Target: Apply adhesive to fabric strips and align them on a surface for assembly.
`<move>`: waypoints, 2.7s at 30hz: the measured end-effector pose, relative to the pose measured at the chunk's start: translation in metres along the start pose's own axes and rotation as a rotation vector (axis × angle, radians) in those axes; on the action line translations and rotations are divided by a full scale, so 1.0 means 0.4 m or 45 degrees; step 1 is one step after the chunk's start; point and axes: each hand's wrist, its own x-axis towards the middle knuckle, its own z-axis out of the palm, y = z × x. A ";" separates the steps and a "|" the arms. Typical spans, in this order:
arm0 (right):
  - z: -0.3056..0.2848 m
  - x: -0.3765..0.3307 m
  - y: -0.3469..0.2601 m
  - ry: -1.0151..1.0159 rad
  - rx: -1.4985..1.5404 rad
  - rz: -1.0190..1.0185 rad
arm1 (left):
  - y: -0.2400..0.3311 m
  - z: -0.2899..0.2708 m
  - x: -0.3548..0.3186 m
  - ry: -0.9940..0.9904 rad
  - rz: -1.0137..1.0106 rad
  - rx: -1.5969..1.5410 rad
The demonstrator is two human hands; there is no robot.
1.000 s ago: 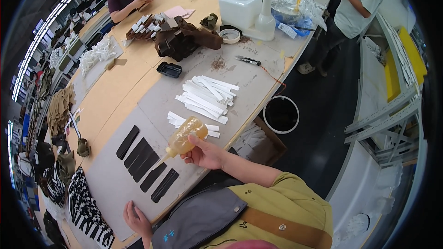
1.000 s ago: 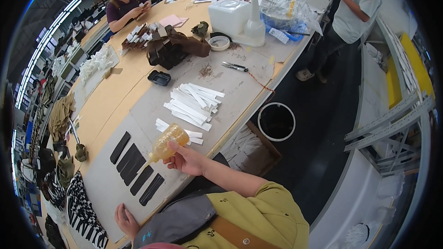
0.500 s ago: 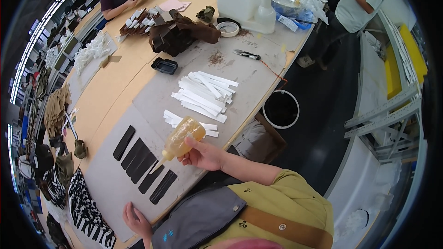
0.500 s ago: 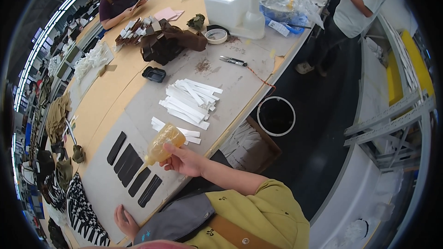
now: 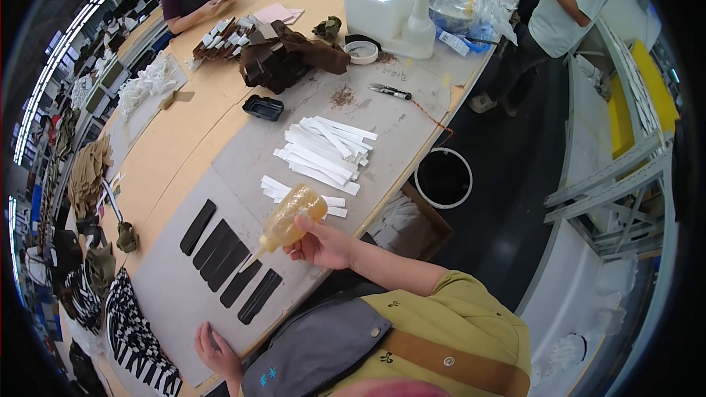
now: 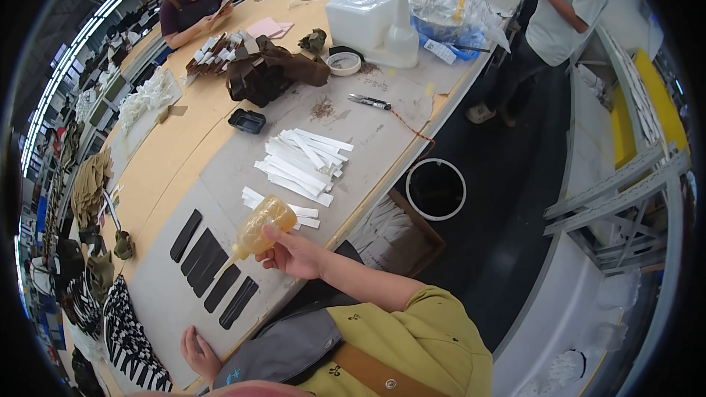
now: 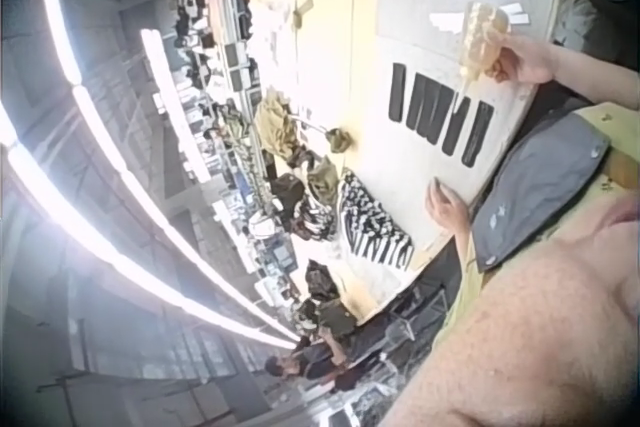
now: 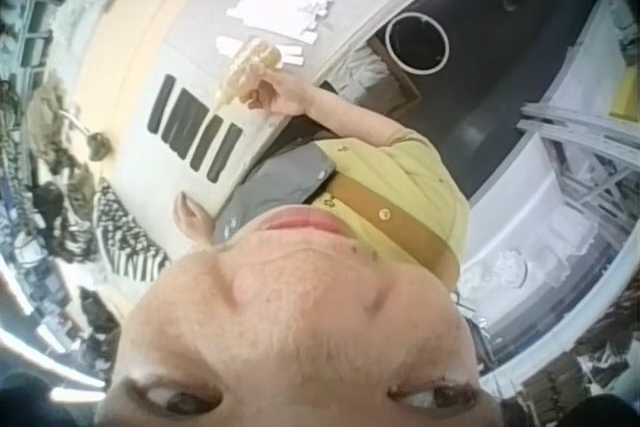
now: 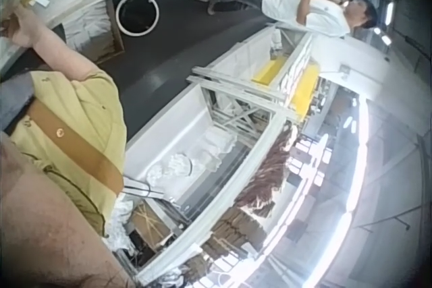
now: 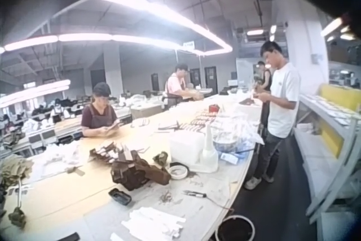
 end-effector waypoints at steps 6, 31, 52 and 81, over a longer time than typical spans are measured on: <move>-0.006 0.001 0.002 -0.011 0.007 -0.006 | 0.011 -0.006 0.000 0.002 -0.004 -0.019; -0.002 0.000 0.017 -0.003 0.049 -0.011 | -0.007 -0.015 -0.002 0.001 0.017 -0.009; -0.016 0.016 0.003 -0.008 -0.109 -0.012 | 0.000 -0.004 -0.002 -0.002 -0.015 -0.020; 0.016 -0.013 -0.008 0.145 -0.099 -0.257 | -0.053 -0.026 0.109 -0.116 -0.045 -0.677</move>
